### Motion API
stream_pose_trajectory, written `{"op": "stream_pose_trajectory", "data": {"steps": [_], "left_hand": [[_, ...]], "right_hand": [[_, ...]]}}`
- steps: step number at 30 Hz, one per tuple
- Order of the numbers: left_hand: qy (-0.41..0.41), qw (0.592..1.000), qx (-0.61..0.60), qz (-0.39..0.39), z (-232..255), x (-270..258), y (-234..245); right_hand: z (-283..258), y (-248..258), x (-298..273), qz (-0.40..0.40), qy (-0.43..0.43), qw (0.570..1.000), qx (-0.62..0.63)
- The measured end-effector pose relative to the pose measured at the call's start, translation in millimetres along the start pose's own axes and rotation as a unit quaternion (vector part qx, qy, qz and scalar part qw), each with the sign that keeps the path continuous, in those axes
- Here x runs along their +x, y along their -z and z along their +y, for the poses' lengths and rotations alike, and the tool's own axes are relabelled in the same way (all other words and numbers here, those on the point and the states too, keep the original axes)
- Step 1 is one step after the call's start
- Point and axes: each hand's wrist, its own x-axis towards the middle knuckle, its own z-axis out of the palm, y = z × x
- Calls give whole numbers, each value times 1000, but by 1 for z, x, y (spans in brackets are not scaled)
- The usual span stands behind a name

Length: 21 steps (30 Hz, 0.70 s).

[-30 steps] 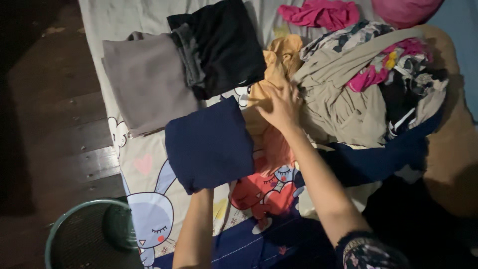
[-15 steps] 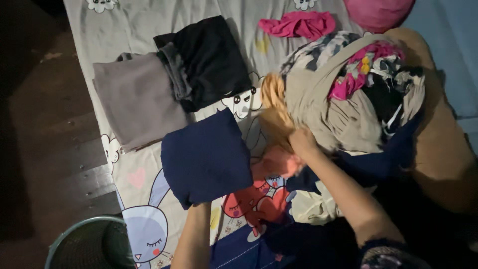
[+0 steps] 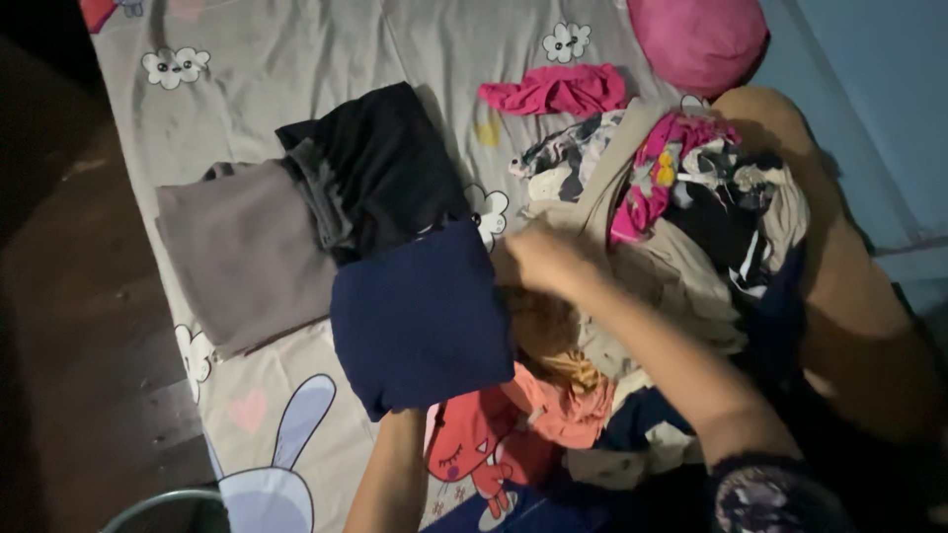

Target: The person folds several garments on a bed, including a gray item, a black shirt, a navy blue shirt, and a pink patterned cloth. Each item is smoothed, folded into a compact rectangle, and placed in a growing stack on the bed.

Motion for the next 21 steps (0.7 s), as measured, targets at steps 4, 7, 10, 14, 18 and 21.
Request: {"op": "stream_pose_trajectory", "data": {"steps": [4, 7, 10, 14, 18, 21], "left_hand": [[4, 1000, -23, -18, -6, 42, -19], [9, 999, -39, -36, -13, 77, -33], [13, 997, -48, -51, -18, 107, -42], [14, 997, -46, -59, -16, 132, -41], [19, 998, -39, -52, -13, 137, -31], [21, 998, -40, -41, -12, 135, -27]], "right_hand": [[38, 53, 95, 186, -36, 981, -36], [74, 51, 144, 135, -152, 978, -36], [119, 28, 176, 155, -173, 973, 9], [168, -15, 198, 387, -24, 907, 165], [196, -44, 215, 285, -160, 941, 87], [203, -56, 227, 281, -141, 946, 84]]}}
